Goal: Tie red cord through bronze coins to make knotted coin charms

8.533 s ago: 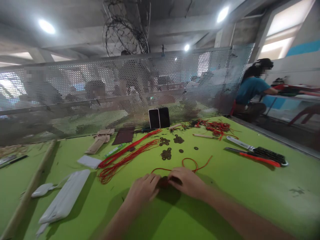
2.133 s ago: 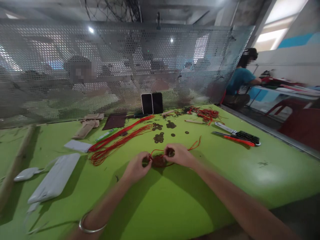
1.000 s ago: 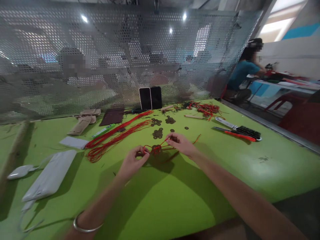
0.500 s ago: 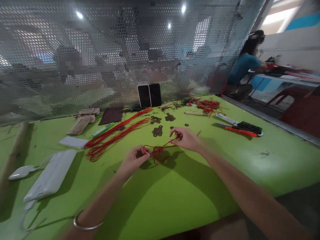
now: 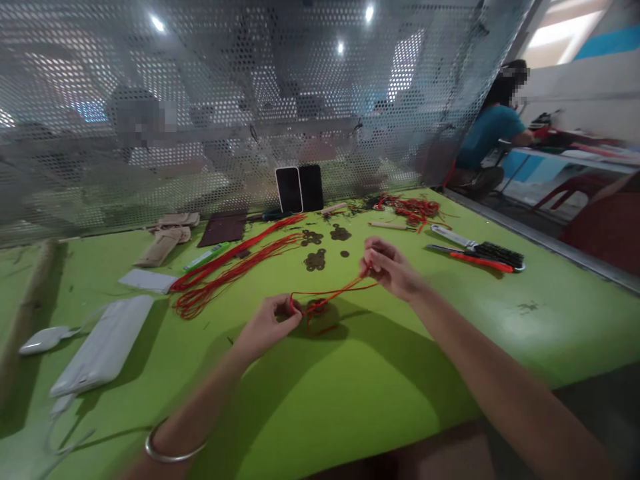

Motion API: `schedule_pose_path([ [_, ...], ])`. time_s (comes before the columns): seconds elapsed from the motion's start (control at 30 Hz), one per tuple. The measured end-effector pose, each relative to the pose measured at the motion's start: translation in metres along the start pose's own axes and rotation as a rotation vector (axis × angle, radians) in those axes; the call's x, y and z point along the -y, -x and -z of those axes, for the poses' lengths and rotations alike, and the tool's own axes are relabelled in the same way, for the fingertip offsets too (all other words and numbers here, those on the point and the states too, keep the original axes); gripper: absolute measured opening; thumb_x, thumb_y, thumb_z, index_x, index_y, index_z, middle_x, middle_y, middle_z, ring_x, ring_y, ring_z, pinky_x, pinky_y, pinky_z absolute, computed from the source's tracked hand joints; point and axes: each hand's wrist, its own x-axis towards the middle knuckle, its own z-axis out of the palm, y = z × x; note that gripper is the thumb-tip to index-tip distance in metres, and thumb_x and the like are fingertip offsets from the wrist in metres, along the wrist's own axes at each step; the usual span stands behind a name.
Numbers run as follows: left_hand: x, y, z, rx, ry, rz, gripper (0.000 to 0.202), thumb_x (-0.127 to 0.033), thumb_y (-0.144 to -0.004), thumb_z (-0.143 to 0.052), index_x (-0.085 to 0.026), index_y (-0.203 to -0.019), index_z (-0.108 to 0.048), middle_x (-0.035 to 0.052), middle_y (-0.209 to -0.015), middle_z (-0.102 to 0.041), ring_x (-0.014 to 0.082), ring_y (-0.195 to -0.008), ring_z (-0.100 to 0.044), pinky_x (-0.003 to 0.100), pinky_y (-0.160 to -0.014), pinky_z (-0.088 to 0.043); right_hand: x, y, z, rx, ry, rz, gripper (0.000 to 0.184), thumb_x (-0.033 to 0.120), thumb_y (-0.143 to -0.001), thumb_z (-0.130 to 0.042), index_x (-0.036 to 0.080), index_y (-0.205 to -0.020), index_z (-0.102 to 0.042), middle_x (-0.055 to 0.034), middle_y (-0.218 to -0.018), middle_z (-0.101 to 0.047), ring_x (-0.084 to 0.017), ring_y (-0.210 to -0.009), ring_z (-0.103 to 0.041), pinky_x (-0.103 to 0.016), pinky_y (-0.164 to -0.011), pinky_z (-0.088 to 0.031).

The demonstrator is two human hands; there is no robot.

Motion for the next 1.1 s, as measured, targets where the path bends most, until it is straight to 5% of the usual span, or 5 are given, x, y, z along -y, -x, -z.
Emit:
schedule_pose_path([
  [0.37, 0.003, -0.005, 0.014, 0.008, 0.127, 0.057, 0.015, -0.027, -0.068, -0.062, -0.014, -0.066, -0.055, 0.0034, -0.073, -0.063, 0.0138, -0.066, -0.057, 0.028, -0.063, -0.045, 0.014, 0.007, 0.028, 0.119, 0.486, 0.016, 0.029, 0.037, -0.071, -0.068, 0.020, -0.094, -0.059, 0.0013, -0.065, -0.054, -0.011, -0.055, -0.049, -0.023, -0.049, -0.039],
  [0.47, 0.005, -0.005, 0.019, 0.030, 0.158, 0.084, 0.012, -0.025, -0.067, -0.062, -0.015, -0.064, -0.056, 0.0042, -0.074, -0.065, 0.0144, -0.067, -0.058, 0.028, -0.064, -0.045, 0.018, 0.026, 0.032, 0.173, 0.370, -0.027, 0.029, 0.036, -0.069, -0.071, 0.021, -0.090, -0.059, -0.0006, -0.072, -0.055, -0.012, -0.062, -0.051, -0.024, -0.054, -0.041],
  [0.67, 0.000, -0.001, 0.023, 0.117, 0.279, 0.072, 0.009, -0.022, -0.066, -0.063, -0.016, -0.063, -0.056, 0.0032, -0.075, -0.066, 0.0150, -0.070, -0.060, 0.031, -0.073, -0.046, 0.028, 0.060, 0.037, 0.019, 0.092, -0.008, 0.026, 0.040, -0.072, -0.067, 0.026, -0.088, -0.052, 0.0035, -0.066, -0.044, -0.009, -0.053, -0.042, -0.023, -0.050, -0.039],
  [1.0, 0.016, -0.005, 0.035, 0.078, -0.028, 0.064, 0.014, -0.027, -0.068, -0.060, -0.015, -0.064, -0.054, 0.0014, -0.068, -0.062, 0.0139, -0.064, -0.056, 0.026, -0.061, -0.042, 0.043, 0.074, 0.111, 0.085, 0.895, -0.183, 0.025, 0.044, -0.079, -0.056, 0.021, -0.088, -0.061, -0.0049, -0.070, -0.059, -0.018, -0.062, -0.054, -0.031, -0.057, -0.043],
  [1.1, 0.022, -0.007, 0.030, 0.061, -0.139, -0.014, 0.015, -0.030, -0.071, -0.058, -0.016, -0.065, -0.054, 0.0005, -0.064, -0.060, 0.0136, -0.060, -0.055, 0.026, -0.058, -0.042, 0.043, 0.070, 0.102, 0.213, 1.194, -0.046, 0.017, 0.034, -0.080, -0.055, 0.022, -0.087, -0.065, -0.0114, -0.093, -0.063, -0.027, -0.085, -0.057, -0.042, -0.077, -0.042],
])
